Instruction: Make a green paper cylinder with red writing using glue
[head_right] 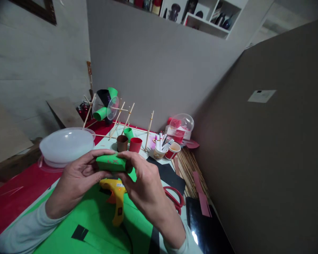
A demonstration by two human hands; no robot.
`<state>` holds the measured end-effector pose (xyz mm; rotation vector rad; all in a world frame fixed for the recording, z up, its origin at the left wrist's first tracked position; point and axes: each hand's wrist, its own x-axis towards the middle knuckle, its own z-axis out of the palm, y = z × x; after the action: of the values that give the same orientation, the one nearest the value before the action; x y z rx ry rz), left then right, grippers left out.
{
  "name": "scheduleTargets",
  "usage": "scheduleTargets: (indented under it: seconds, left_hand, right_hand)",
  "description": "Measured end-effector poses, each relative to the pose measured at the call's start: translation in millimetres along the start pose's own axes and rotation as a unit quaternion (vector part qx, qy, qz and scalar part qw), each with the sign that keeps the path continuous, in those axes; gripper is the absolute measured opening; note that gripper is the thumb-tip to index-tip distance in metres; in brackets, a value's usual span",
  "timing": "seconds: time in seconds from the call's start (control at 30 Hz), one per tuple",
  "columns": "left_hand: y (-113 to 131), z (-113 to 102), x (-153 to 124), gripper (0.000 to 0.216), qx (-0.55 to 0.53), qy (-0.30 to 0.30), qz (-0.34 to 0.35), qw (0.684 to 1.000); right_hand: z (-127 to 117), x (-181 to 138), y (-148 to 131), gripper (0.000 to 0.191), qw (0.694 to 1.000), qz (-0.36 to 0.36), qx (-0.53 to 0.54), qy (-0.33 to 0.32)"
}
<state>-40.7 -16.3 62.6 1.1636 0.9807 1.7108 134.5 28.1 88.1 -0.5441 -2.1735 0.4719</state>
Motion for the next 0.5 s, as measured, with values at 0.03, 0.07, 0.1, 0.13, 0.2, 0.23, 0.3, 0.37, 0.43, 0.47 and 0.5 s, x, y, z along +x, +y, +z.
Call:
scheduleTargets:
  seconds: [0.03,0.07,0.1,0.13,0.2,0.23,0.3,0.37,0.43,0.47,0.5]
  left_hand:
    - [0,0,0,0.034,0.003,0.005,-0.007,1.000]
    - [0,-1,0,0.030,0.002,0.012,-0.012,1.000]
    - [-1,-2,0,0.028,-0.005,0.020,-0.014,1.000]
    - [-2,-4,0,0.027,-0.014,0.028,-0.017,0.999]
    - [-4,-7,0,0.028,-0.035,0.040,-0.028,0.998]
    - [-5,-9,1,0.029,-0.047,0.042,-0.036,0.997]
    - [-7,-11,1,0.030,-0.067,0.043,-0.051,0.996]
    - [-7,-10,2,0.030,-0.078,0.044,-0.059,0.994]
    - [-5,-8,2,0.029,-0.083,0.041,-0.061,0.994]
    - [-4,-7,2,0.032,-0.086,0.035,-0.062,0.994]
    - [-3,-5,1,0.037,-0.087,0.028,-0.064,0.994]
  right_hand:
    - [-1,0,-2,0.038,1.000,-0.009,-0.006,0.000]
    - [-2,1,-4,0.039,1.000,-0.021,-0.015,0.002]
    - [-3,1,-6,0.040,0.999,-0.033,-0.029,0.006]
    - [-5,2,-8,0.044,0.998,-0.043,-0.050,0.014]
    - [-9,4,-10,0.059,0.993,-0.057,-0.102,0.032]
    - [-10,5,-10,0.067,0.990,-0.061,-0.123,0.034]
    - [-11,5,-9,0.074,0.990,-0.065,-0.125,0.022]
    - [-8,4,-5,0.071,0.994,-0.063,-0.093,0.008]
    - [-5,2,-2,0.066,0.996,-0.055,-0.067,0.005]
    - [-3,2,0,0.064,0.997,-0.049,-0.061,0.007]
    - [-2,1,0,0.062,0.997,-0.044,-0.056,0.011]
